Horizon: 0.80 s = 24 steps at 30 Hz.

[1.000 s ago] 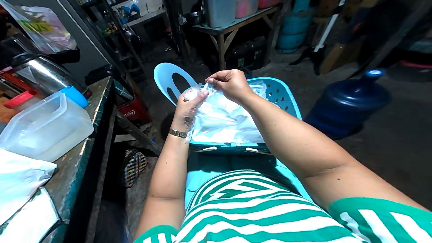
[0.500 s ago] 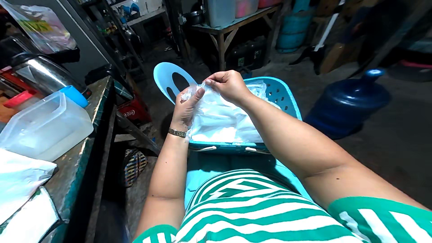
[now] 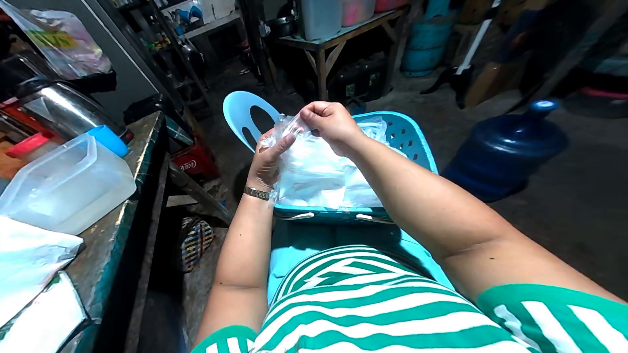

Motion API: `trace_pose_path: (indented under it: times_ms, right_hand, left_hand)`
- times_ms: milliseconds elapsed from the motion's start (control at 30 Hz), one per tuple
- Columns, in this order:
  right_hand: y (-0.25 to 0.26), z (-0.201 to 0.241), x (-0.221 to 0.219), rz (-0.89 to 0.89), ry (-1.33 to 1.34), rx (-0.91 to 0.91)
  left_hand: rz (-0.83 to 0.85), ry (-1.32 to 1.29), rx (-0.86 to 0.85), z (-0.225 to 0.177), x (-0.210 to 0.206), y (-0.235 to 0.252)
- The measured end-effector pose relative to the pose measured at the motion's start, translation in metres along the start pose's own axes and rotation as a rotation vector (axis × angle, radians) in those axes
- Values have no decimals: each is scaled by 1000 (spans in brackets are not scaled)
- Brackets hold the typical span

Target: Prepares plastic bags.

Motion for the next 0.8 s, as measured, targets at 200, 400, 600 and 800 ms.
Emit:
trace_pose_path:
  times_ms: [200,400,600,800]
  right_hand:
    - [-5,-5,2,-31,369,-290]
    - [-21,11,-17,594,276,-125]
    - [-10,8,-2,240,410,-230]
    - [-33,5,-32,664,158,-178]
  left_hand:
    - [27,-248,-11,0,5,-5]
    - [8,-329,116,9,11,3]
    - [175,-202,66,2,-6,-8]
    - [22,-251,21,1,10,2]
Point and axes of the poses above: each hand's wrist, its own y-axis towards the middle knuckle, its own x-axis out of the back of the hand, z = x × y, the point moved 8 cm from there along y, towards the middle knuckle, and after that the axes turned 11 degrees about y, right-handed, at the moved point
